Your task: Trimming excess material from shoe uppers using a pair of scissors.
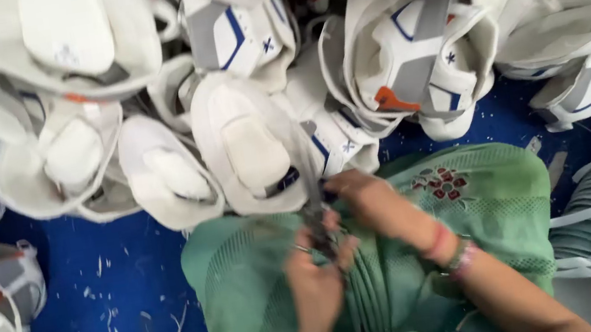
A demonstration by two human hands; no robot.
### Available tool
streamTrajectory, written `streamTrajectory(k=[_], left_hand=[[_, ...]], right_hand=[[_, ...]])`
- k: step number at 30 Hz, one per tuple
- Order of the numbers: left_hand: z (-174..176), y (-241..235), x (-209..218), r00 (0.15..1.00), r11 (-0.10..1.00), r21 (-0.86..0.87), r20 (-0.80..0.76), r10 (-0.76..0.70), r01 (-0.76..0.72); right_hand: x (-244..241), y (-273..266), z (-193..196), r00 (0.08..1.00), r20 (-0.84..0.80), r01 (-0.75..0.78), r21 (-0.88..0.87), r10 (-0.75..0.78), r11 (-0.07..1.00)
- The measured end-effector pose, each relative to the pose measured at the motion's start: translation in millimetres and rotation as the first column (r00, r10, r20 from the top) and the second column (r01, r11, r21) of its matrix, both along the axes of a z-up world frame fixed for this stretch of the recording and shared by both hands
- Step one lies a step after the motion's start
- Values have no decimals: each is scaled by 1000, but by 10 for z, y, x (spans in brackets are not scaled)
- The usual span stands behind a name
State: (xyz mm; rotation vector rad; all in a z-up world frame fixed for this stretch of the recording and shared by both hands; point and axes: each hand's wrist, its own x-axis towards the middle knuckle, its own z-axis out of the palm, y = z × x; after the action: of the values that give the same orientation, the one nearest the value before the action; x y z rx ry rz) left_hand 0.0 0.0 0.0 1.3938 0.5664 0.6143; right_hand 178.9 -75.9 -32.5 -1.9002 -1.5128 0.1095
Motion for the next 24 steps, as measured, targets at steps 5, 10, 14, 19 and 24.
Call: streamTrajectory(k=[5,10,14,19,24], left_hand=[[-221,-494,-43,976,948,-251,-51,-212,193],[-163,-412,-290,979,958,-202,42,-202,206],[-213,-224,-520,999,964,-264,-12,-40,36],[-91,12,-526,996,932,-354,-22,-88,75],[-420,435,-407,968,835,-489,101,-232,251]], right_hand=[[134,711,-593,971,139,-202,57,193,978],[505,379,-31,934,-45,-358,-104,356,928],[549,-724,286,488,-821,-235,203,296,951],[260,-1264,-55,123,-918,228,397,378,889],[148,-1264,222,10,-926,455,341,378,823]])
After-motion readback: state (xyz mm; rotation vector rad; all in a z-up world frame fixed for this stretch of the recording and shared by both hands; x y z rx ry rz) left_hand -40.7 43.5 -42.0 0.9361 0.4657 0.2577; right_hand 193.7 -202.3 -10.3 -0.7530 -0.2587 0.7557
